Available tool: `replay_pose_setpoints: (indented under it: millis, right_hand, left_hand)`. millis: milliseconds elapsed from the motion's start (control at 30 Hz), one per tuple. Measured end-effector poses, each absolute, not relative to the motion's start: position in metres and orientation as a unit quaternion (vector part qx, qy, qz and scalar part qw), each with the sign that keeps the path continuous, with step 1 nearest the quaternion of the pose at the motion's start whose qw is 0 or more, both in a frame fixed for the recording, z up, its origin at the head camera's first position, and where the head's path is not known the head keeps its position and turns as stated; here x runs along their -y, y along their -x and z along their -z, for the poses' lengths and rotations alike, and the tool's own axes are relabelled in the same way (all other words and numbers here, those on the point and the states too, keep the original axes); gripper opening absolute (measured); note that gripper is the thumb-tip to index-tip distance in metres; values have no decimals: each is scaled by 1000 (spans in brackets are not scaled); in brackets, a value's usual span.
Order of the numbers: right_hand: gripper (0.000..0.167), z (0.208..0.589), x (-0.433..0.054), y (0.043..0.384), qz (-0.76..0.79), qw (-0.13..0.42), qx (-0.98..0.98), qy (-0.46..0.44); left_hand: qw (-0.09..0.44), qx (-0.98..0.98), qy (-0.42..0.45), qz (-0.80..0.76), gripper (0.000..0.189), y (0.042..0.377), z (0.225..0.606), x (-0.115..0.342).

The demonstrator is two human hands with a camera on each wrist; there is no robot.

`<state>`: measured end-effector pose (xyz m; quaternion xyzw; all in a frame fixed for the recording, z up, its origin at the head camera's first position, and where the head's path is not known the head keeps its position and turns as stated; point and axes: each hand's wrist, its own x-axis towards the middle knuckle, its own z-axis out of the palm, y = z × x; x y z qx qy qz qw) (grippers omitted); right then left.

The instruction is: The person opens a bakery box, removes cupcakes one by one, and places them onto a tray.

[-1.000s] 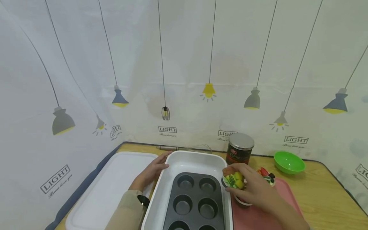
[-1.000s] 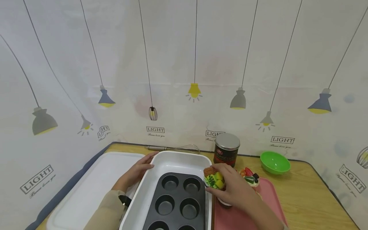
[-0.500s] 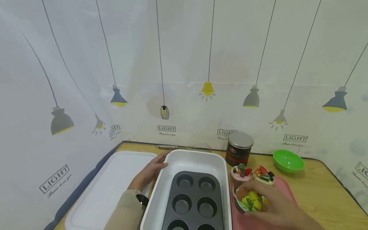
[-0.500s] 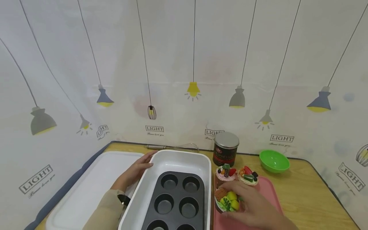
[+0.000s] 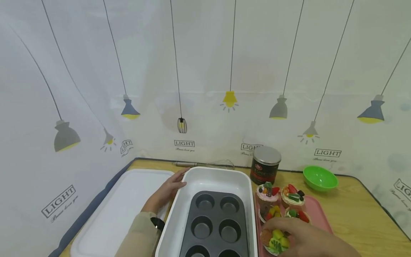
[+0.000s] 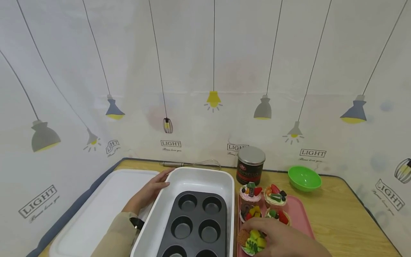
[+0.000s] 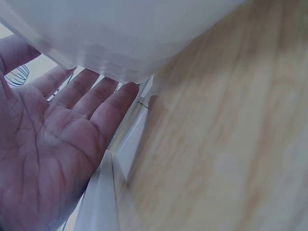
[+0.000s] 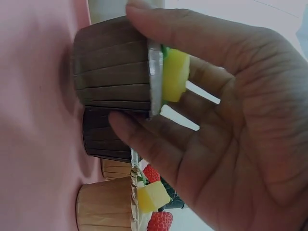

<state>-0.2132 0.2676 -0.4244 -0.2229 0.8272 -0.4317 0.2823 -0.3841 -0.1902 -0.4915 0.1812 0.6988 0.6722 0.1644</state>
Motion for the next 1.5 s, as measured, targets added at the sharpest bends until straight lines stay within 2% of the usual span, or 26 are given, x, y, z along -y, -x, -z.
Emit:
replay_pose_setpoints:
  millis: [267, 1067, 1300, 1400, 1500]
  right_hand:
    - [45, 429, -266, 213, 444, 313, -824, 162]
    - [41, 424, -279, 217, 434, 319, -813, 222]
    - [46, 422, -281, 217, 477, 317, -781, 250]
    - [44, 420, -286, 219, 485, 282, -772, 300]
    - [42, 417, -291, 226, 461, 186, -788, 363]
  left_hand:
    - [166, -699, -183, -671, 63, 385, 493, 191]
    - [164, -701, -181, -671, 63, 384, 496, 192]
    - [164, -699, -181, -672, 63, 383, 497, 190]
    - [164, -698, -186, -671, 63, 385, 498, 189]
    - [162, -698, -188, -672, 62, 386, 498, 188]
